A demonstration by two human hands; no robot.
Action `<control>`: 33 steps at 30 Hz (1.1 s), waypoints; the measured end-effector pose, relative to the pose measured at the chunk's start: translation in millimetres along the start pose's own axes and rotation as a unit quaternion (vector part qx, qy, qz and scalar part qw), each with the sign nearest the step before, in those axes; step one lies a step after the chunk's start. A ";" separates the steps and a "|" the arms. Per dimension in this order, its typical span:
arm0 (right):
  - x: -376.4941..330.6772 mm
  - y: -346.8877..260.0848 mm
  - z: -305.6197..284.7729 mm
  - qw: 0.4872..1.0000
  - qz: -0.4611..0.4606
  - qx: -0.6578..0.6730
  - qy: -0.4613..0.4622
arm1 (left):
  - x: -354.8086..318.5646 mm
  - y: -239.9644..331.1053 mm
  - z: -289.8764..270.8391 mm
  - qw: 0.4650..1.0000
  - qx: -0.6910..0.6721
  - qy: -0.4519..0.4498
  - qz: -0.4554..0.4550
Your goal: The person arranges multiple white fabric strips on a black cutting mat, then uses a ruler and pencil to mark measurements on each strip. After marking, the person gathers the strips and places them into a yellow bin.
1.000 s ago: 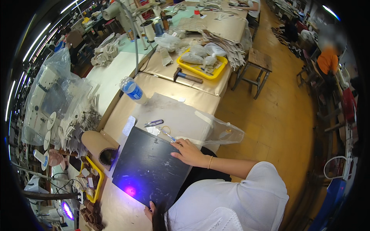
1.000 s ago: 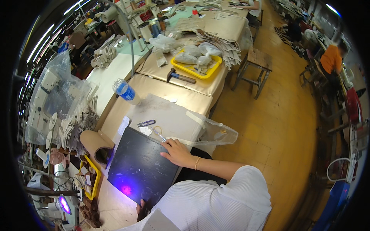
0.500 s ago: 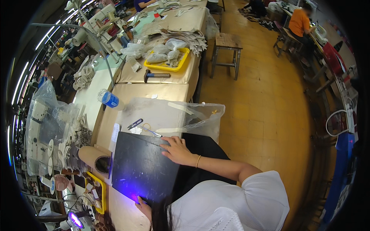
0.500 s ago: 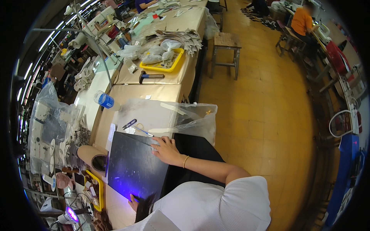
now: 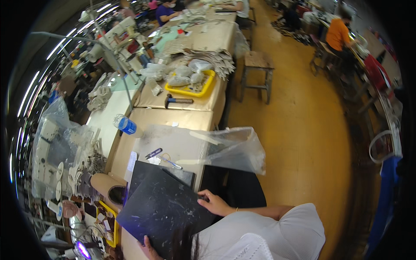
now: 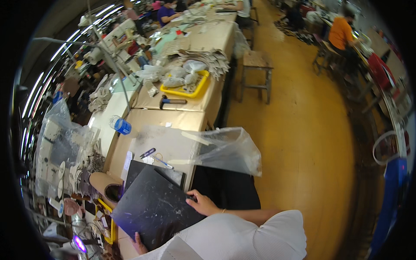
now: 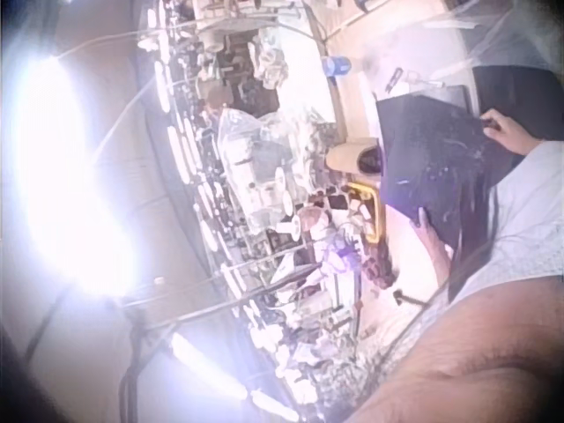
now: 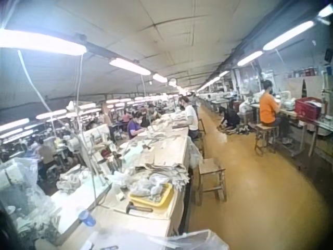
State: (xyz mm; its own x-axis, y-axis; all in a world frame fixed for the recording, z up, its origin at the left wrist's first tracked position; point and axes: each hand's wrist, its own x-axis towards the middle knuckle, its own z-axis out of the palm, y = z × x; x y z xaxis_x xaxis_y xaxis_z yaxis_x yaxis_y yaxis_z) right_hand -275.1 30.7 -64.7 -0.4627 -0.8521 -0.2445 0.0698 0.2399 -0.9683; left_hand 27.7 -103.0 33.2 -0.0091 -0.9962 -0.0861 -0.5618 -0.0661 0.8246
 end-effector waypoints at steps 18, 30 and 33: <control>86.6 -81.5 -368.9 0.891 0.098 0.441 -0.048 | 32.8 309.2 294.7 0.966 -0.125 -0.197 0.108; -76.8 -269.8 -554.6 0.847 0.029 0.161 0.506 | -17.6 462.5 663.4 0.854 -0.073 -0.398 0.328; -66.4 -228.7 -591.7 0.831 0.105 0.005 0.547 | 30.6 518.0 663.1 0.917 -0.081 -0.341 0.190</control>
State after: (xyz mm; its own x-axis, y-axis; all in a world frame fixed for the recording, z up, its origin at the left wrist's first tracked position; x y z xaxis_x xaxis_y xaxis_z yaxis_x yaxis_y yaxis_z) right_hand -783.4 307.6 203.5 -0.9651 0.1410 -0.2209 0.2556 0.3213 -0.9118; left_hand -812.1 -130.7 87.1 -0.7251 -0.6861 -0.0592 -0.2805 0.2157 0.9353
